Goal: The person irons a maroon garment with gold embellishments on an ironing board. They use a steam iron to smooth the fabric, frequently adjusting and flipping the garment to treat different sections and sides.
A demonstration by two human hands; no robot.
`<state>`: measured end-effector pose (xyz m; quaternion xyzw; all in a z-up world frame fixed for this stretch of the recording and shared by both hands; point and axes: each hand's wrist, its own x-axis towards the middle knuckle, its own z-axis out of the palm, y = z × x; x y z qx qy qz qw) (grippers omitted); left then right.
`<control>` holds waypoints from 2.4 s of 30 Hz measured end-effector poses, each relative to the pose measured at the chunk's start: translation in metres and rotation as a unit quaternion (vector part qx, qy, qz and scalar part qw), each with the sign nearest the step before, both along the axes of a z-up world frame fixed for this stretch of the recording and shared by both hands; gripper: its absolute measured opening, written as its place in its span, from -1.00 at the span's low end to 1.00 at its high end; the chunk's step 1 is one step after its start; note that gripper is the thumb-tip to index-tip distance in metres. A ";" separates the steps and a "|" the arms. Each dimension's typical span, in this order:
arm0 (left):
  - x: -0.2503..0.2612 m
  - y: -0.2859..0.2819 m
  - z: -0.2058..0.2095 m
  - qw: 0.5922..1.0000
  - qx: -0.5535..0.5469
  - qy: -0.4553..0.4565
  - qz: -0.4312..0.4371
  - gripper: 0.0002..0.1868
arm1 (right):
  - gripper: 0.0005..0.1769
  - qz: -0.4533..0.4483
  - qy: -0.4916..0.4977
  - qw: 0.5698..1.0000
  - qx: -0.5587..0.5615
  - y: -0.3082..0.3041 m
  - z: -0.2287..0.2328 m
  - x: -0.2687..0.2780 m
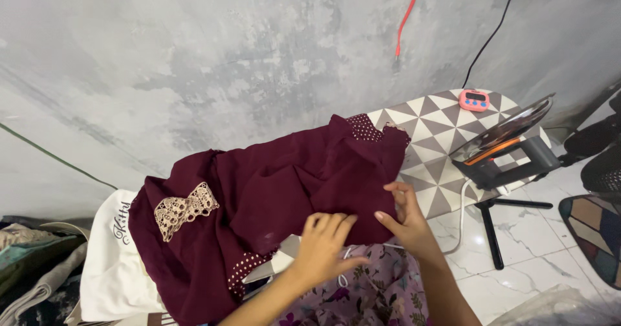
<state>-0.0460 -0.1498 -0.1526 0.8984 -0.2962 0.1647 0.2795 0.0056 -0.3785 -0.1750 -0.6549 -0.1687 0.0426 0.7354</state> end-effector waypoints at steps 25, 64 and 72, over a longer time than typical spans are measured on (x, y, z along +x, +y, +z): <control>0.083 -0.015 0.042 0.881 -0.460 0.112 0.028 -0.89 | -0.49 -0.080 -0.134 0.980 -0.126 0.042 0.027 0.029; 0.037 -0.044 -0.021 0.986 0.015 -0.107 0.129 -0.37 | -0.65 -0.124 -0.101 0.985 0.067 -0.038 0.006 0.023; 0.010 0.007 0.032 0.939 0.008 -0.164 0.304 -0.33 | -0.84 -0.250 -0.218 0.890 0.314 -0.084 0.062 -0.021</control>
